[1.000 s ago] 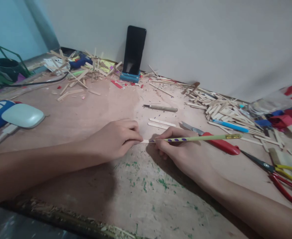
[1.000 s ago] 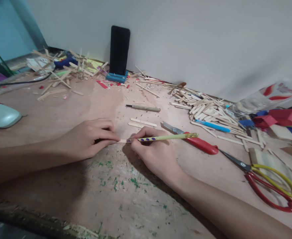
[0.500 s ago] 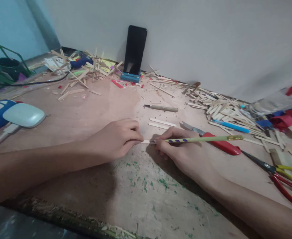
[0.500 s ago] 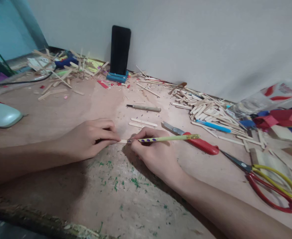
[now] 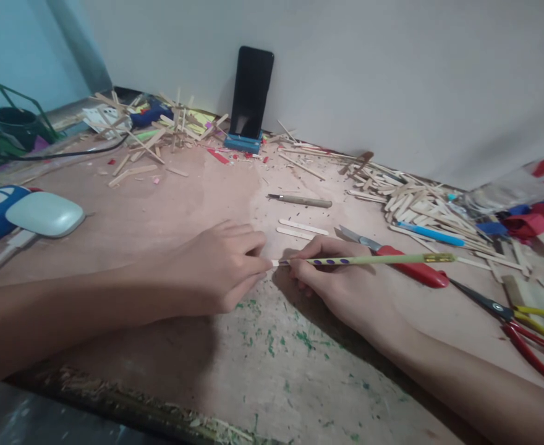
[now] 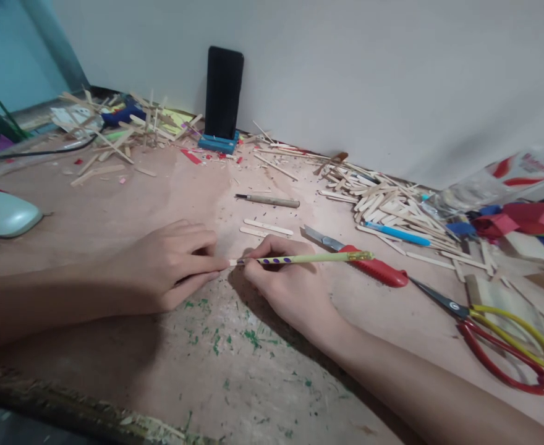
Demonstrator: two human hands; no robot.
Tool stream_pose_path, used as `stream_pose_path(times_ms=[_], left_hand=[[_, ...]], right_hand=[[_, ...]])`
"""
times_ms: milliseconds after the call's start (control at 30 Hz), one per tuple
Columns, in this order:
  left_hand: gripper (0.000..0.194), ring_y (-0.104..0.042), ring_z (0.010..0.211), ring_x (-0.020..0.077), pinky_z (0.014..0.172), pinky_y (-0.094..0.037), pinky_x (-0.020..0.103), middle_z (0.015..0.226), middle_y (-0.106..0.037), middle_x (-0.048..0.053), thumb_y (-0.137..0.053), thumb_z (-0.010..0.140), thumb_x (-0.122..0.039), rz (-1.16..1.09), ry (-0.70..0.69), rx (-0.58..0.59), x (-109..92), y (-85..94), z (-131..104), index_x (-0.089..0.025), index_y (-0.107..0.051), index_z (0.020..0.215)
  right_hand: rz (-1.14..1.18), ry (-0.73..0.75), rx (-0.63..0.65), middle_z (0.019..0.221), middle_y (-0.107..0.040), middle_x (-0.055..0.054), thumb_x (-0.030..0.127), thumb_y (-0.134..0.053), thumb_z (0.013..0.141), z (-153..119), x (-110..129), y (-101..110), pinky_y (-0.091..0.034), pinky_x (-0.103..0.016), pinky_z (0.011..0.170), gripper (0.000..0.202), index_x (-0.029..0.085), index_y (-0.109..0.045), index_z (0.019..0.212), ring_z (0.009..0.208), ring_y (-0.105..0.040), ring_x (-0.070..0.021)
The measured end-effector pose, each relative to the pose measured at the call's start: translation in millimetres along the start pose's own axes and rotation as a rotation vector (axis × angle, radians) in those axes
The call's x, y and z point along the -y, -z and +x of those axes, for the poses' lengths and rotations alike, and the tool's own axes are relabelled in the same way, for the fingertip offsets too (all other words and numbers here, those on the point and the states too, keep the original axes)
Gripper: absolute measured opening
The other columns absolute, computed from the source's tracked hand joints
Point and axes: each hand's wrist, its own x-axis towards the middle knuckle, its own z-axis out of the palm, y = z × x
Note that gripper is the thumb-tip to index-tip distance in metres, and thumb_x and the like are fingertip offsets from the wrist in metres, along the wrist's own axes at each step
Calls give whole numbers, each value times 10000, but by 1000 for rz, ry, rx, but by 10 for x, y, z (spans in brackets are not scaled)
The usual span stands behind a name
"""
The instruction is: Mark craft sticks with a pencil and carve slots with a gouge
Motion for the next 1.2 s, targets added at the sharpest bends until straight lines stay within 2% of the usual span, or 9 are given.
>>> stream_pose_path(times_ms=[300, 700, 1200], left_hand=[[263, -537, 842, 231, 763, -373, 377, 893, -615, 60, -562, 1061, -180, 69, 2, 36, -46, 26, 25, -168, -795, 940], [263, -519, 830, 230, 765, -383, 376, 889, -607, 55, -556, 1057, -167, 69, -1, 30, -43, 8, 29, -164, -811, 991], [257, -528, 844, 225, 775, -391, 367, 889, -606, 57, -554, 1052, -164, 65, 10, 50, -33, 18, 34, -169, -795, 963]], right_hand=[[-10, 13, 14, 616, -658, 0, 240, -693, 817, -1, 35, 5, -432, -273, 530, 122, 215, -663, 702, 533, -565, -139], [1, 4, -13, 600, -667, 0, 233, -689, 814, -19, 49, 6, -427, -260, 503, 115, 215, -671, 702, 531, -588, -144], [-5, 4, -6, 604, -668, 0, 242, -709, 821, -20, 51, 10, -427, -262, 502, 124, 216, -677, 704, 531, -579, -143]])
